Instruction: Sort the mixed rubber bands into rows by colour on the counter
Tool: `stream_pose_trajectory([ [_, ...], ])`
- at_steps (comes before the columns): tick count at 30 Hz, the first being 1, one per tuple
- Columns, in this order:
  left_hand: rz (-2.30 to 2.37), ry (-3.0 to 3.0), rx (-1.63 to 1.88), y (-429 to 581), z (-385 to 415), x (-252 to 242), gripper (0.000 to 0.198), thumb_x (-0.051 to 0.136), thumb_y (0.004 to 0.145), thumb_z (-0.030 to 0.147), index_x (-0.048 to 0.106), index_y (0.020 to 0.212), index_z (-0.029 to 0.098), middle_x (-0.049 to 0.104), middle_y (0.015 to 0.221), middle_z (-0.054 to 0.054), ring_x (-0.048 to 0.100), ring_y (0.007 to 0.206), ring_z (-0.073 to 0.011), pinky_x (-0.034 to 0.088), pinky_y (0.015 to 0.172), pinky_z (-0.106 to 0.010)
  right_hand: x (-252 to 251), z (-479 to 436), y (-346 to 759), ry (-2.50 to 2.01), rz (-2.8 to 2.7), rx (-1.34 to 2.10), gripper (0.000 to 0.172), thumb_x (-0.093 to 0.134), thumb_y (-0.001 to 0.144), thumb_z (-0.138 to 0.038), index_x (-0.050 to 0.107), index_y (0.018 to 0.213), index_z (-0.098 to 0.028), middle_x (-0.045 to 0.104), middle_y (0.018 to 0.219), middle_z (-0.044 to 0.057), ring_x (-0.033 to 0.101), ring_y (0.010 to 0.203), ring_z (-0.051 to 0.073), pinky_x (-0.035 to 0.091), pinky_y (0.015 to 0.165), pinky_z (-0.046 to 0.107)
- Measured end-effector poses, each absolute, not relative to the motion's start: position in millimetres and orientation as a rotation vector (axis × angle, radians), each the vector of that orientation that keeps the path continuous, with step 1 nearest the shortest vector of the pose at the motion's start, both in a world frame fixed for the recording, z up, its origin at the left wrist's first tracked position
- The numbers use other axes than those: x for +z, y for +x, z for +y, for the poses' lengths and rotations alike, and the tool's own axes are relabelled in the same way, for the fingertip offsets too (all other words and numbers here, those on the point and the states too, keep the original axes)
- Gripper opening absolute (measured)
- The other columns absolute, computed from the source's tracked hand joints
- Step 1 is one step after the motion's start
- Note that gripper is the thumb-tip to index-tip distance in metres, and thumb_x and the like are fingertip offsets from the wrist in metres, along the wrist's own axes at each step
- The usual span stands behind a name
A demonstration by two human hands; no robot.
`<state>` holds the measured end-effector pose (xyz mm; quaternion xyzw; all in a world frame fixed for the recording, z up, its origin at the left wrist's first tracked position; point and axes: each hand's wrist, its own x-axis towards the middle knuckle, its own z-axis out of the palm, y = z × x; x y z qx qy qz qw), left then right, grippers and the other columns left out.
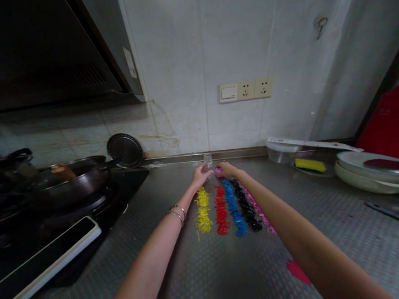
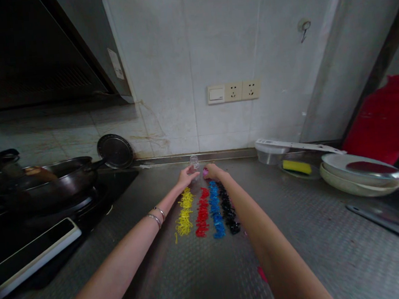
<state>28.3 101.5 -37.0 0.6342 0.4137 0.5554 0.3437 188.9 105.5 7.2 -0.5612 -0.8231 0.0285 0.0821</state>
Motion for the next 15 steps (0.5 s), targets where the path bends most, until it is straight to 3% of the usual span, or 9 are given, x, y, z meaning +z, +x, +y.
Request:
stream_pose_trajectory([
  [5, 1.053, 1.425, 1.458, 28.6, 97.7, -31.6, 0.049, 0.075, 0.049, 0.017, 0.062, 0.095, 0.012, 0.065, 0.092, -0.009, 0.059, 0.085, -0.0186, 0.044, 0.082, -0.034, 4.1, 104.4, 188.3, -1.665, -2.457, 0.096, 0.044, 0.062, 0.065, -0.027, 0.060, 0.106, -0.012, 0.063, 0.101, 0.009, 0.058, 0.089, 0.021, 0.042, 0.072, 0.020],
  [15, 1.056, 1.414, 1.484, 4.7, 82.4, -20.0, 0.048, 0.072, 0.052, 0.018, 0.061, 0.098, 0.012, 0.064, 0.095, -0.009, 0.059, 0.089, -0.0186, 0.044, 0.084, -0.034, 1.2, 101.9, 183.9, -1.542, -2.451, 0.191, 0.045, 0.064, 0.064, -0.029, 0.060, 0.106, -0.014, 0.064, 0.100, 0.008, 0.058, 0.089, 0.020, 0.043, 0.074, 0.022],
])
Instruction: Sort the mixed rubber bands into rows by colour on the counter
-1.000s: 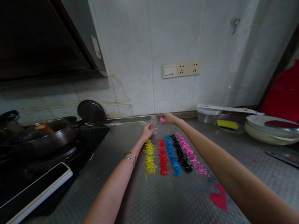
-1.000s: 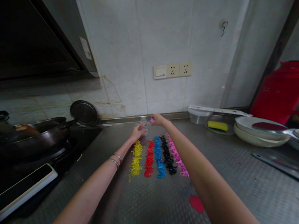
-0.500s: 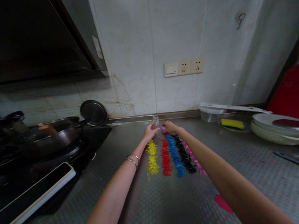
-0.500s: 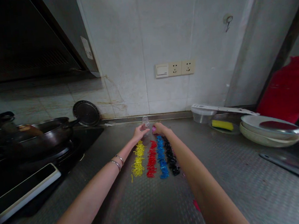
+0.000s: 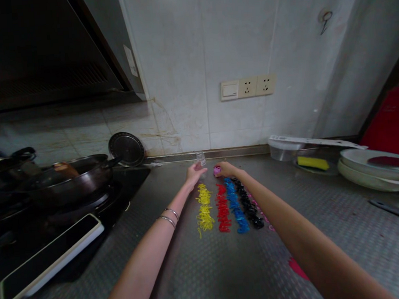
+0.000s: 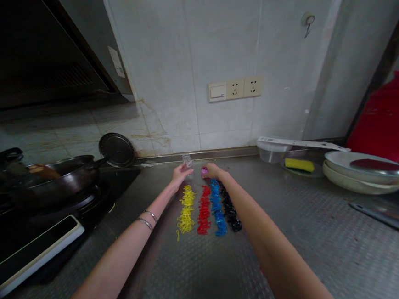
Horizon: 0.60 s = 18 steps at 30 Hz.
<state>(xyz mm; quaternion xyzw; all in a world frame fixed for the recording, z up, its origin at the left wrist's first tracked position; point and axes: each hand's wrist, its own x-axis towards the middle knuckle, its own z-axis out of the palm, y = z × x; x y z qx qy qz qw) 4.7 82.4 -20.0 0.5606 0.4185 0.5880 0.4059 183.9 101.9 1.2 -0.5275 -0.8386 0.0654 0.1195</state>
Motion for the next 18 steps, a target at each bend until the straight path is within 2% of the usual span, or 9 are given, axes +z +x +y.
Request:
stream_pose_trajectory([
  [8, 1.069, 1.459, 1.419, 7.3, 78.8, -25.1, 0.049, 0.072, 0.052, 0.017, 0.061, 0.100, 0.012, 0.065, 0.094, -0.008, 0.059, 0.086, -0.0173, 0.045, 0.082, -0.032, -3.1, 101.1, 182.7, -1.516, -2.459, 0.191, 0.045, 0.062, 0.067, -0.028, 0.057, 0.110, -0.013, 0.062, 0.104, 0.010, 0.057, 0.093, 0.021, 0.042, 0.077, 0.023],
  [18, 1.132, 1.526, 1.349, 6.6, 84.7, -27.3, 0.051, 0.069, 0.055, 0.014, 0.057, 0.104, 0.009, 0.064, 0.095, -0.010, 0.059, 0.083, -0.0167, 0.045, 0.078, -0.030, -0.2, 101.6, 198.1, -1.512, -2.402, 0.231, 0.061, 0.064, 0.064, -0.033, 0.049, 0.119, -0.012, 0.056, 0.114, 0.012, 0.055, 0.099, 0.021, 0.041, 0.082, 0.024],
])
